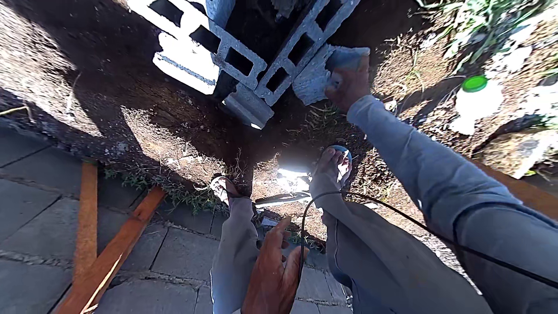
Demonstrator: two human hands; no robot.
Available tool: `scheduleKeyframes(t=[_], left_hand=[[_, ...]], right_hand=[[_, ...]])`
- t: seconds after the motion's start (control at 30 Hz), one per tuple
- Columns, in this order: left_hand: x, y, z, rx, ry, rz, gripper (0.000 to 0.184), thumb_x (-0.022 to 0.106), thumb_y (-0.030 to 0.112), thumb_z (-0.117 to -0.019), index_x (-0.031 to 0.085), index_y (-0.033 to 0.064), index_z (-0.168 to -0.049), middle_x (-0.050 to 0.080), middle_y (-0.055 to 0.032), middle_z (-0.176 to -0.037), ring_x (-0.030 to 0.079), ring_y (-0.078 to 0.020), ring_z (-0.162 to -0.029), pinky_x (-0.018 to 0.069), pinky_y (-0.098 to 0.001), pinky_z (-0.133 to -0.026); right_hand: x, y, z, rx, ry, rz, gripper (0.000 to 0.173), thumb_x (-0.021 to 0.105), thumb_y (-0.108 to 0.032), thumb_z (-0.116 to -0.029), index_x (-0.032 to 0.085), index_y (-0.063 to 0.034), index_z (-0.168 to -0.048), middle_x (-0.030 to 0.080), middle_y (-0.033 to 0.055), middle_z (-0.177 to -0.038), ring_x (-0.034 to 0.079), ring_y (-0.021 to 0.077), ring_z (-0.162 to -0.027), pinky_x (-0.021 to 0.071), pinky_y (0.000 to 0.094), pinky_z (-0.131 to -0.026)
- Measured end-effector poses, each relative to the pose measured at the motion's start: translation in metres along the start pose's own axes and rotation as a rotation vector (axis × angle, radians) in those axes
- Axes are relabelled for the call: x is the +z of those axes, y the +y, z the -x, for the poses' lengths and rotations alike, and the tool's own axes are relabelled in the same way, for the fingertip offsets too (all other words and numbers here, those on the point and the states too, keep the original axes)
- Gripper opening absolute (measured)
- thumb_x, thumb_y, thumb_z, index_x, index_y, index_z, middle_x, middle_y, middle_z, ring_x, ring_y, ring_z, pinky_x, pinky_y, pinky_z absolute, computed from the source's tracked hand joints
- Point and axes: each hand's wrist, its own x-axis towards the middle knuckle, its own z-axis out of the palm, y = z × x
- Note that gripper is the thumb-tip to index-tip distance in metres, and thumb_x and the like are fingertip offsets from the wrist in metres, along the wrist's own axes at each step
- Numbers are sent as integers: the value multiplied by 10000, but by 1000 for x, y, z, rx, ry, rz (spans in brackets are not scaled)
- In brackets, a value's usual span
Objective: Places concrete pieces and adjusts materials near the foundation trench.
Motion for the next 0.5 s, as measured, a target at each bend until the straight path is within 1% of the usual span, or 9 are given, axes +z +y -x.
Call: scheduleKeyframes(t=[0.1, 0.13, 0.2, 0.23, 0.27, 0.37, 0.4, 0.43, 0.5], left_hand=[[0, -1, 2, -14, -3, -5, 577, 611, 400, -1032, 454, 183, -1544, 629, -4, -1332, 679, -106, -1049, 622, -292, -828], [-1, -2, 3, -15, 2, -6, 576, 611, 404, -1031, 458, 182, -1540, 636, -6, -1317, 683, -109, -1042, 625, -294, -824], [-1, -4, 4, -13, 7, -6, 577, 609, 409, -1031, 456, 185, -1541, 638, -5, -1321, 685, -108, -1047, 625, -296, -831], [-1, -4, 4, -10, 11, -3, 577, 609, 408, -1031, 456, 185, -1541, 638, -4, -1322, 686, -106, -1048, 627, -297, -837], [-1, -4, 4, -7, 15, 0, 572, 611, 402, -1031, 461, 183, -1537, 639, -6, -1317, 687, -104, -1043, 627, -297, -839], [-2, -5, 5, -9, 22, 3, 563, 613, 392, -1031, 468, 180, -1532, 635, -7, -1331, 690, -105, -1041, 630, -298, -840], [-1, -6, 6, -14, 21, 2, 565, 613, 398, -1031, 470, 182, -1532, 632, -7, -1340, 688, -103, -1042, 628, -296, -842], [-1, -6, 7, -17, 16, 5, 571, 613, 404, -1030, 467, 182, -1535, 630, -7, -1346, 689, -102, -1041, 628, -295, -839], [-1, -7, 6, -11, 14, 14, 572, 616, 396, -1030, 463, 180, -1536, 632, -7, -1338, 687, -104, -1045, 628, -296, -832]], right_hand=[[-14, -18, 21, 22, -17, -9, 428, 639, -418, -919, 692, -75, -1170, 630, 213, -1366, 344, 517, -1467, 311, 708, -1161], [-15, -23, 29, 9, -18, 0, 410, 629, -412, -924, 692, -67, -1136, 653, 201, -1334, 363, 506, -1459, 300, 701, -1172], [-7, -29, 39, -29, -21, 0, 380, 627, -383, -942, 690, -44, -1102, 683, 191, -1272, 428, 468, -1423, 208, 676, -1220], [-1, -31, 40, -48, -29, 8, 364, 628, -371, -947, 688, -43, -1094, 681, 191, -1272, 438, 466, -1418, 227, 677, -1210], [6, -31, 38, -62, -29, -16, 349, 643, -344, -945, 695, -33, -1096, 684, 197, -1274, 419, 471, -1433, 206, 667, -1228], [18, -31, 31, -46, -25, -49, 333, 654, -334, -924, 702, -55, -1100, 672, 181, -1296, 399, 485, -1444, 370, 664, -1149], [19, -29, 31, -46, -26, -51, 342, 648, -341, -932, 699, -51, -1104, 669, 181, -1304, 389, 478, -1454, 343, 656, -1173], [18, -27, 32, -57, -29, -60, 349, 644, -337, -946, 696, -31, -1105, 677, 188, -1294, 375, 467, -1466, 227, 642, -1236], [15, -26, 28, -82, -23, -29, 338, 635, -340, -949, 686, -26, -1063, 697, 178, -1241, 406, 447, -1449, 140, 618, -1266]])
